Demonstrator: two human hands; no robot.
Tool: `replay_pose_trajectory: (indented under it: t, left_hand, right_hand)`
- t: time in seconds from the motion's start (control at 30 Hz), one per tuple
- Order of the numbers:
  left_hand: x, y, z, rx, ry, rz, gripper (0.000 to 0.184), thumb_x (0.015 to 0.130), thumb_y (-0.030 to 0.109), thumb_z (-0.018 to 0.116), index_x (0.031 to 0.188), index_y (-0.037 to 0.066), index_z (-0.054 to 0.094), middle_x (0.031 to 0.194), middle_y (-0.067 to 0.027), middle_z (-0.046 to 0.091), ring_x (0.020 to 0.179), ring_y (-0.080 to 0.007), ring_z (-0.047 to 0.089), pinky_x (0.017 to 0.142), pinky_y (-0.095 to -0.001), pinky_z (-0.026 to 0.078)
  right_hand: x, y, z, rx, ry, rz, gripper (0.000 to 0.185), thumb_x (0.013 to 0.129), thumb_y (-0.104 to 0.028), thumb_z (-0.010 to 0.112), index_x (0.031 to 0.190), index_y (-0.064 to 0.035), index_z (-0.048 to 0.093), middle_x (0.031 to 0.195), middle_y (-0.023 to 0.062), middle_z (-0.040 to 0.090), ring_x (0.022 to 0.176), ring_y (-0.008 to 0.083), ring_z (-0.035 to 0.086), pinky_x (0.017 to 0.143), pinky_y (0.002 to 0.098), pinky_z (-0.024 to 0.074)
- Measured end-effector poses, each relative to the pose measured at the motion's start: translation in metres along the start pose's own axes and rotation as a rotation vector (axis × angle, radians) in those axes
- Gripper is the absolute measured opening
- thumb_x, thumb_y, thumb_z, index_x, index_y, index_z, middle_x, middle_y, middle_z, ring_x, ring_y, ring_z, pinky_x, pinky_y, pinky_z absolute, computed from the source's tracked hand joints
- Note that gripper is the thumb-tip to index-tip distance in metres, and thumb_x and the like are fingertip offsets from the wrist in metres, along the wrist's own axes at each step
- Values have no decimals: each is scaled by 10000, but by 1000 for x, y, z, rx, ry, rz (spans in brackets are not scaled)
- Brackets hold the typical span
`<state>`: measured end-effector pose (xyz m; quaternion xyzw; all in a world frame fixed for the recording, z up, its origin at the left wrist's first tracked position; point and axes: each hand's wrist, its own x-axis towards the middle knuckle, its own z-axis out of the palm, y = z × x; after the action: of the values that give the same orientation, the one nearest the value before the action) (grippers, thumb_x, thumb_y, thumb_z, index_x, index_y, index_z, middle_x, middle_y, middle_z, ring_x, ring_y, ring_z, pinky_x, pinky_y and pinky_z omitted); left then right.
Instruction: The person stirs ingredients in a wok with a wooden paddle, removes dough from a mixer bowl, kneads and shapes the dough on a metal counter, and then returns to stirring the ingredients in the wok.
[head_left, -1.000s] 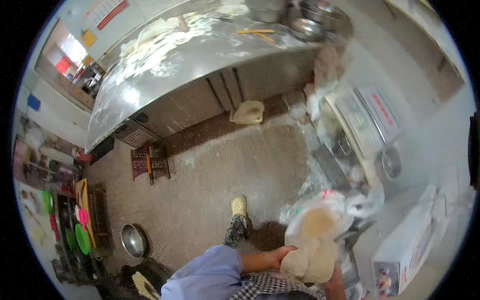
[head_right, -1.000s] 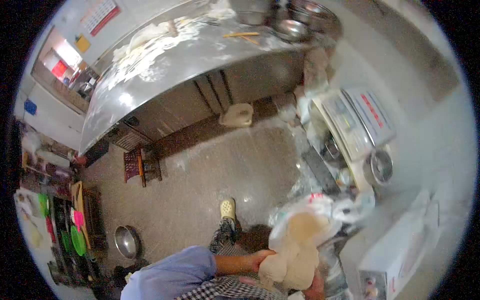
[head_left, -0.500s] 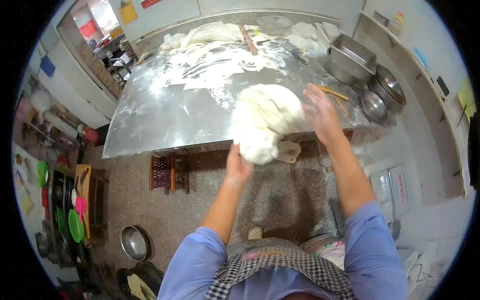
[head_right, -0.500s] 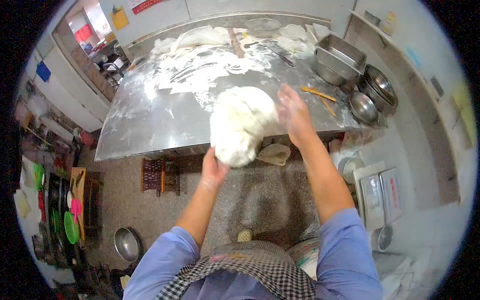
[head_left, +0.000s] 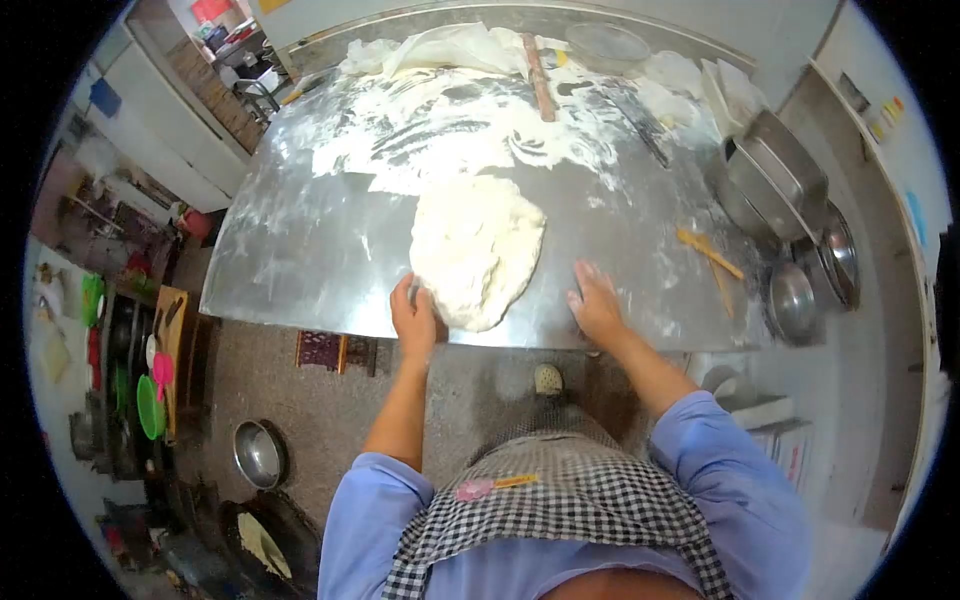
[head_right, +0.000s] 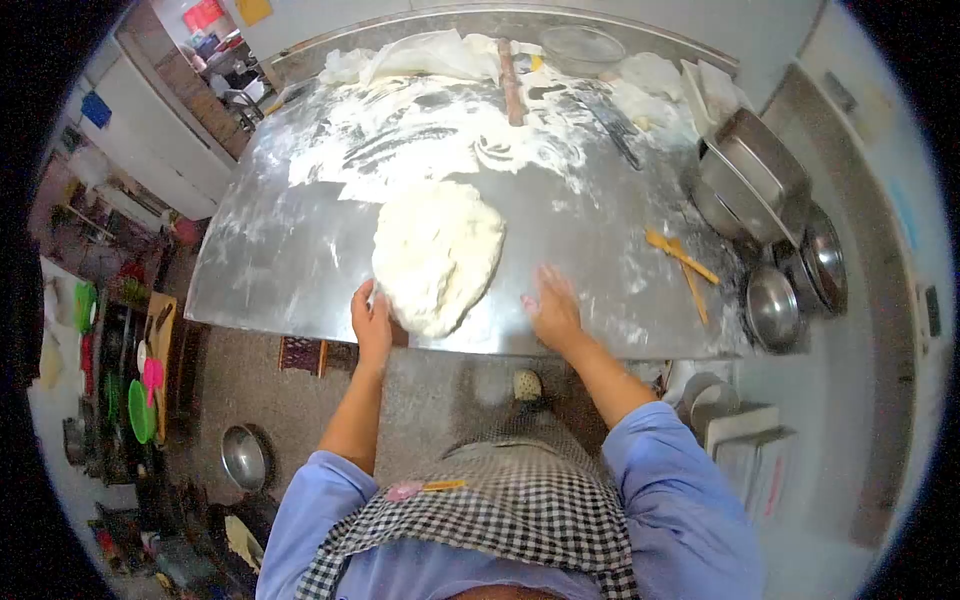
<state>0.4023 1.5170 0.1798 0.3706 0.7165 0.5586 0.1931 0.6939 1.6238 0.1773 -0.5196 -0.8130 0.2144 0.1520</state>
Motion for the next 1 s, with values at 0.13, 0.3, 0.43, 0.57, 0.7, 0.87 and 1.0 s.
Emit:
replay_pose_trajectory:
  t: [0.13,0.3,0.43,0.57,0.7,0.87,1.0]
  left_hand:
    - [44,-25,6,449,127,191,363,860,143,483,1176,-34,490,1172,-226,492,1088,-353,466,944,-398,363]
    - [65,-27,3,796,72,183,382,852,127,496,1213,5,480,1291,-206,423,1206,-366,368,1015,-457,280]
    - [89,-30,5,1001,-72,235,439,892,160,450,1312,46,400,1373,-194,346,1272,-369,301,1043,-492,226]
    - [140,-22,11,1114,-238,259,461,922,235,414,1365,125,350,1435,-175,262,1324,-384,211,1072,-499,164]
    - [221,-39,46,1189,-342,326,477,910,368,441,1347,182,404,1448,-179,231,1323,-415,192,1042,-576,139]
    - [334,-12,144,1369,-431,321,574,852,524,437,1331,208,431,1471,-145,200,1362,-366,122,1069,-550,94]
    - [391,-28,177,1183,-182,323,549,879,508,380,1375,274,354,1481,-88,205,1372,-307,134,1090,-496,104]
  right_hand:
    - [60,34,-21,-270,-122,-265,589,855,-361,527,1368,-141,340,1419,174,291,1334,329,228,1078,519,133]
    - [155,69,-53,-434,-258,-510,610,844,-460,510,1373,-208,341,1447,144,240,1342,330,203,1061,574,111]
    - [242,67,-49,-443,-276,-759,618,836,-497,504,1373,-236,343,1449,129,241,1340,330,206,1069,553,118]
    - [324,30,-34,-376,-375,-1009,603,825,-513,507,1364,-291,353,1437,118,275,1334,330,220,1073,540,128]
    - [386,-23,-1,-380,-474,-1179,578,836,-556,457,1357,-325,362,1430,103,298,1329,325,237,1073,543,123]
    - [466,-69,49,-396,-376,-1104,529,873,-564,372,1353,-342,370,1425,105,307,1332,335,234,1073,558,94]
    - [529,-36,42,-478,-125,-616,551,878,-553,375,1369,-303,351,1459,97,250,1370,319,132,1080,553,75]
